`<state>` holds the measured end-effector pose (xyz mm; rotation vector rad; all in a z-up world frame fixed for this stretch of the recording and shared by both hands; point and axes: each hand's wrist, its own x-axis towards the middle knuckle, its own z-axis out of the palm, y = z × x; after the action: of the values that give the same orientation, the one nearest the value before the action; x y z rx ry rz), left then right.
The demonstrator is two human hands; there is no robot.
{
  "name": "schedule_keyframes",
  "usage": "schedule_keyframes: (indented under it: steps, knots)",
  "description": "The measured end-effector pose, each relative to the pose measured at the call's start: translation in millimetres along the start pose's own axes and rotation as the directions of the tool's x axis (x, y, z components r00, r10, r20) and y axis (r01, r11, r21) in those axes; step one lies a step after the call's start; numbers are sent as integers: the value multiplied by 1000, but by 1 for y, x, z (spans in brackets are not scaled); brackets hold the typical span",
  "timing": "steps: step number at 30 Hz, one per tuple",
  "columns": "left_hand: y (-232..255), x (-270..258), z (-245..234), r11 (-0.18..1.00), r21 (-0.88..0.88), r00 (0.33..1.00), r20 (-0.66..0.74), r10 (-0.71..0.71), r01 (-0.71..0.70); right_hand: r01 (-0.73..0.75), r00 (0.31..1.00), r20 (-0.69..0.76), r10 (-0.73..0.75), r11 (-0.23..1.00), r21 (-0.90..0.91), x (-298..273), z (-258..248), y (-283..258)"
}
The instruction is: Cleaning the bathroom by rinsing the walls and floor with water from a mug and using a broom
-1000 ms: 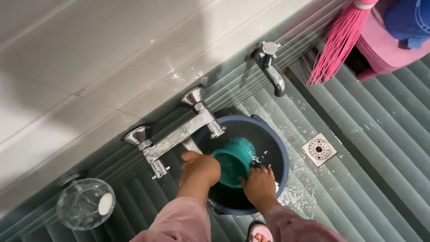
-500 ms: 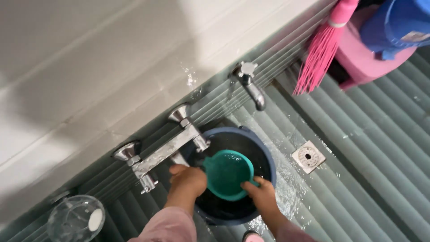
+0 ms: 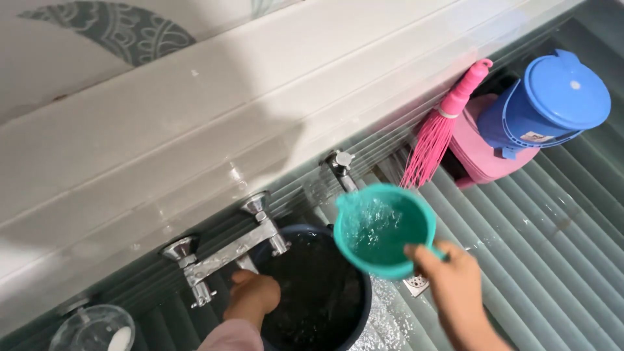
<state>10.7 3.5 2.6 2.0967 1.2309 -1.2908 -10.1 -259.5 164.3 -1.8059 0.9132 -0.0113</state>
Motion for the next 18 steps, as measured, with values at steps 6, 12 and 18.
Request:
schedule_keyframes:
  steps: [6, 12, 18]
  knots:
    - [2, 17, 11, 999, 1, 999, -12, -35, 35, -30, 999, 8, 31, 997, -75, 14, 10, -74]
    - [5, 3, 4, 999, 25, 999, -6, -39, 39, -11, 1000, -13, 12, 997, 79, 25, 6, -49]
    - [-2, 14, 9, 1000, -16, 998, -60, -5, 4, 4, 997, 72, -12, 994, 106, -2, 3, -20]
